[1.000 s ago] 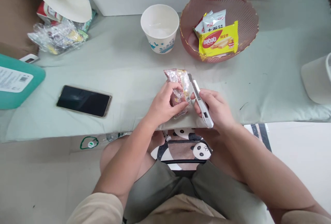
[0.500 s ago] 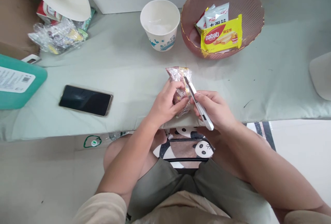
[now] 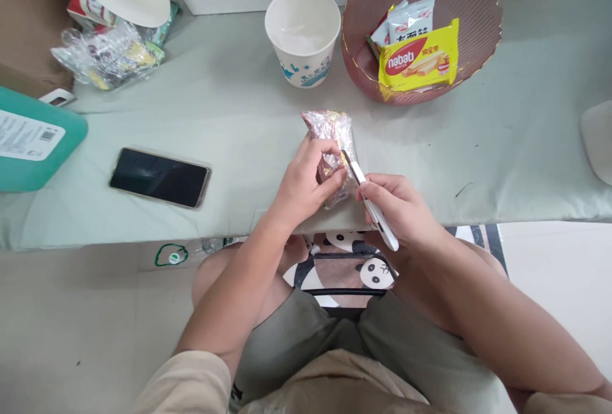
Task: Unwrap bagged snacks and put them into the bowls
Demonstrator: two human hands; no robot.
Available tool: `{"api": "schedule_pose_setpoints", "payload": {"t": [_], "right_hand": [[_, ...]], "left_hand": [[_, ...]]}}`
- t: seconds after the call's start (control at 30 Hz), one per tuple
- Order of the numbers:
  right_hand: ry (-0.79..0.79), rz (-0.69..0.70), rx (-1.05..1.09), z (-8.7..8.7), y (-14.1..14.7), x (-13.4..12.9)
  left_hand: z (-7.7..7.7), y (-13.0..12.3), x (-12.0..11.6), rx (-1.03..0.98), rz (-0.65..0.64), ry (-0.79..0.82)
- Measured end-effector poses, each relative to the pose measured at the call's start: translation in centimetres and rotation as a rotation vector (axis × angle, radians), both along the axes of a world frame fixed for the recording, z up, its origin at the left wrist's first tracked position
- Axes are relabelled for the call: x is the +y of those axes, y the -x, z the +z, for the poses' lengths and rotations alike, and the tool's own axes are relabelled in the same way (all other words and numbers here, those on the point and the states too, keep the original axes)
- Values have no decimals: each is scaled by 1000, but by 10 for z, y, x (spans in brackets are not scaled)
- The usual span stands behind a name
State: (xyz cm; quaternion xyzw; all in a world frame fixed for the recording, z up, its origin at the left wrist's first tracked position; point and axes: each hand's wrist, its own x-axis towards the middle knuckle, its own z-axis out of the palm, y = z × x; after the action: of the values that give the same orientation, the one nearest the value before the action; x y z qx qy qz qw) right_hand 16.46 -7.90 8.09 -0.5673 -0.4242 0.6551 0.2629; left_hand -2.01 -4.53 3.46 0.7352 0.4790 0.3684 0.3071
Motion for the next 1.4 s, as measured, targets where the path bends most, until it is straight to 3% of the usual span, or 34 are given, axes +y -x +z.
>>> {"api": "schedule_pose_setpoints", "payload": {"t": [0.43, 0.63, 0.8, 0.9, 1.03, 1.13, 1.33, 1.4], "right_hand": [[-104, 148, 24, -10, 8, -8], [-138, 215, -39, -14, 9, -10], [-192, 294, -153, -11, 5, -9], [-365, 332, -372, -9, -6, -5], [-704, 167, -807, -15, -27, 6], [-845, 86, -952, -27, -46, 17], [-787, -6, -1048, -50, -98, 42], [-788, -97, -1096, -52, -110, 44]], "left_hand": [[-8, 23, 10, -157, 165, -106], [-11, 28, 13, -191, 214, -82], [-14, 34, 23, -449, 270, -24], [-15, 40, 30, -611, 285, 20], [-14, 37, 29, -700, 206, 123], [-13, 26, 23, -695, 107, 188], [-8, 12, 11, -527, -38, 188], [-7, 11, 10, -487, -64, 178]]}}
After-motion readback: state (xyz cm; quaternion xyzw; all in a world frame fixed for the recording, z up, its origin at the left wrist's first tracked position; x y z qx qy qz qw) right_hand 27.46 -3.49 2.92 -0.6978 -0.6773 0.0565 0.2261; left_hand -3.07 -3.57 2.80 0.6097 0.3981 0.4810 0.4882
